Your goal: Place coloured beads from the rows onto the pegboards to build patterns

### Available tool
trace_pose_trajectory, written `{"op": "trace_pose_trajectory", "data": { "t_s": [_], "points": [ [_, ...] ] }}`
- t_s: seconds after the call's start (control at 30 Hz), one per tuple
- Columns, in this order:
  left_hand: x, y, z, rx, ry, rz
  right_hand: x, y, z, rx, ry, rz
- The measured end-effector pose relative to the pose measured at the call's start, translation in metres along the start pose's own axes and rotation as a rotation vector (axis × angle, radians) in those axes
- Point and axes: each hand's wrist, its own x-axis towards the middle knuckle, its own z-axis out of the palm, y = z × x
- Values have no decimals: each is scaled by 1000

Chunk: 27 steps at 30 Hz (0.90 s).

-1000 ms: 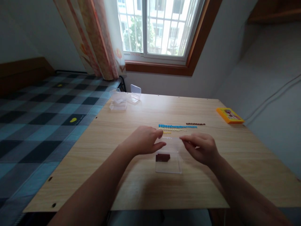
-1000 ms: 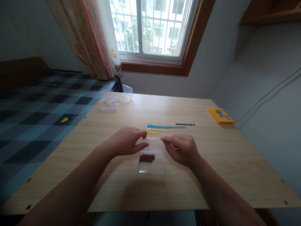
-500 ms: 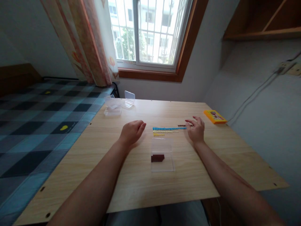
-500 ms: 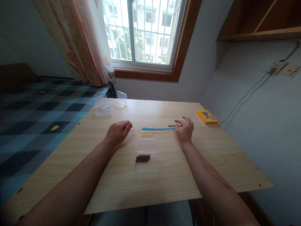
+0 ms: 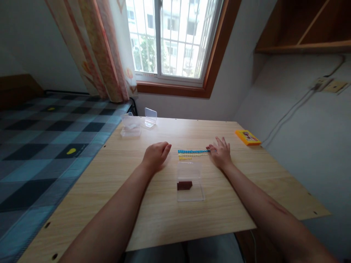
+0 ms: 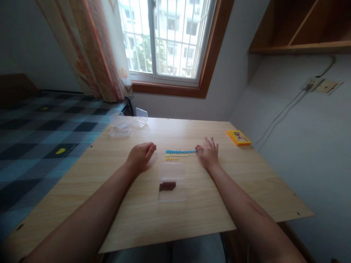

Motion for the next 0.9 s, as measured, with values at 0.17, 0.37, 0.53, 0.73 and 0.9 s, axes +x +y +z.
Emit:
{"op": "trace_pose_trajectory", "data": {
  "t_s": [0.17,0.37,0.53,0.73,0.9],
  "points": [
    [0,1,-2,2,20,-15,11,0,3,26,30,-6],
    [0,2,-1,13,56,-21,26,2,12,40,58,38],
    [1,2,-2,32,107,-17,39,3,14,41,47,57],
    [-1,2,-8,67,141,-24,45,7,6,38,40,66],
    [-1,2,-6,54,138,-10,37,6,-1,-14,-13,-4]
  ]
}}
